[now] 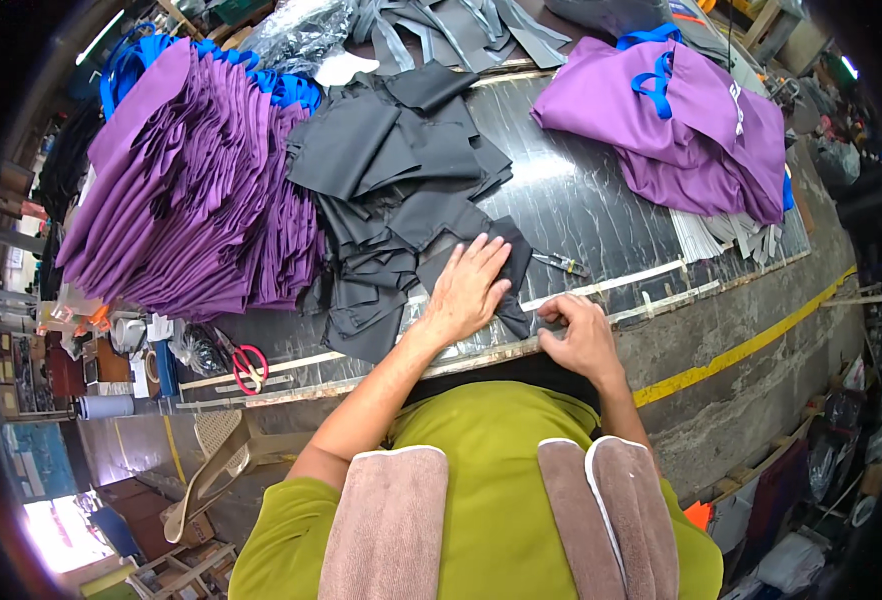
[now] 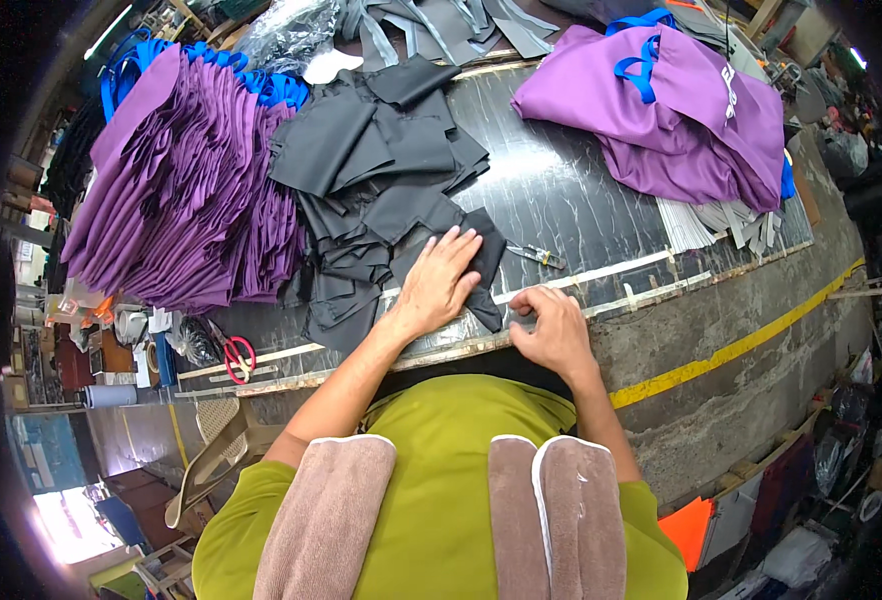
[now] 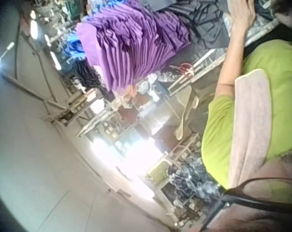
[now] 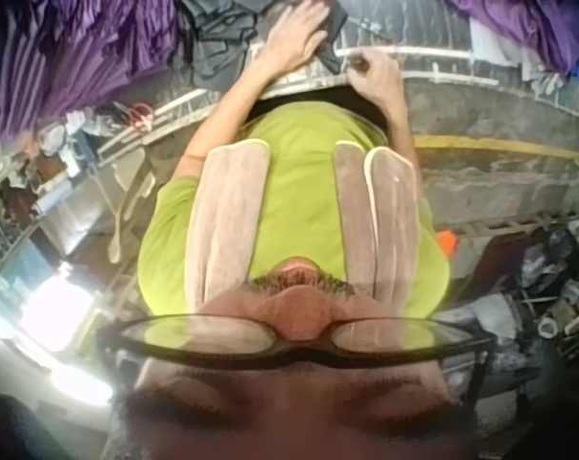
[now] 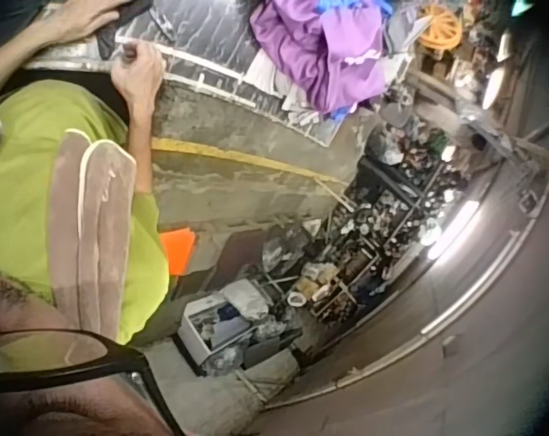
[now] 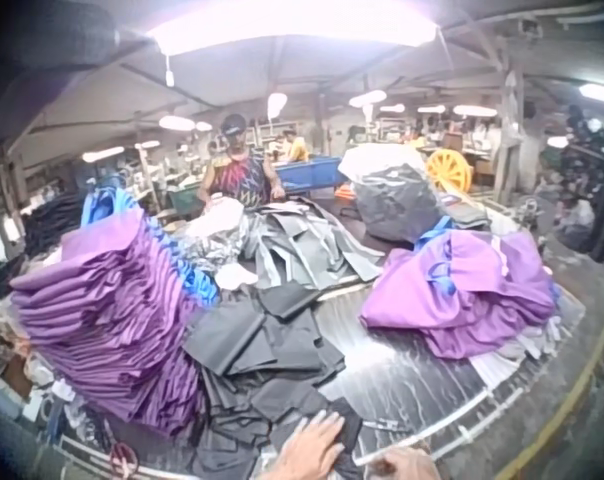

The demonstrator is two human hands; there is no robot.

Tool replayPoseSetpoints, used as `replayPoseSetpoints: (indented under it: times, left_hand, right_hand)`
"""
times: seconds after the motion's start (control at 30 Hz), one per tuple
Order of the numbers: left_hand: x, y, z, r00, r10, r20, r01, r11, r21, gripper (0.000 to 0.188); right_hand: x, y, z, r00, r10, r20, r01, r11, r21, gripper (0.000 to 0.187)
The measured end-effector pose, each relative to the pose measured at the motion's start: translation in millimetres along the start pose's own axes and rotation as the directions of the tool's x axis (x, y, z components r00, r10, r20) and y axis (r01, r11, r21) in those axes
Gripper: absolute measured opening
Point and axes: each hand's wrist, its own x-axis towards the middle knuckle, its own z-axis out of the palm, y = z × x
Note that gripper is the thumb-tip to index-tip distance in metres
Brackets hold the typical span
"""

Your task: Trimming excess material from black fabric pieces using hand snips.

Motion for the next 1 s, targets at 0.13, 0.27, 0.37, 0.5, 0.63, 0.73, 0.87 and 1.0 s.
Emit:
replayPoseSetpoints:
  times: [0.13,0.27,0.37,0.5,0.63,0.73,0.87,1.0]
  left_hand:
    - [-8,5,7,0.998,-0.031,0.059,0.017,0.977,0.214,0.07]
    - [-8,10,11,0.996,-0.074,0.055,0.059,0.969,0.242,0.074]
    - [-9,10,13,0.994,-0.095,0.046,0.08,0.964,0.252,0.077]
    - [-9,12,18,0.99,-0.138,0.025,0.127,0.957,0.262,0.081]
    - [-11,16,15,0.98,-0.187,-0.065,0.196,0.959,0.207,0.076]
    - [4,31,-25,0.98,0.149,0.132,-0.159,0.985,0.069,0.053]
    - [22,30,-51,0.963,0.23,0.141,-0.184,0.943,-0.278,0.02]
    - [30,31,-66,0.992,-0.023,0.128,0.111,0.667,-0.737,0.021]
  right_hand:
    - [-5,-12,12,0.997,-0.035,-0.066,0.027,0.993,-0.118,0.029]
    - [-7,-11,22,0.986,-0.048,-0.16,0.022,0.986,-0.163,0.027]
    - [-6,-12,24,0.981,-0.044,-0.19,0.013,0.987,-0.163,0.023]
    - [-2,-3,31,0.951,-0.069,-0.301,0.022,0.987,-0.159,0.012]
    - [2,-2,29,0.96,-0.025,-0.279,0.01,0.999,-0.053,0.01]
    - [7,-3,10,0.951,-0.147,-0.273,0.162,0.986,0.036,0.013]
    - [28,-18,-24,0.931,-0.223,-0.288,0.247,0.968,0.05,0.009]
    - [44,-34,-32,0.944,0.064,-0.324,0.207,0.65,0.731,0.018]
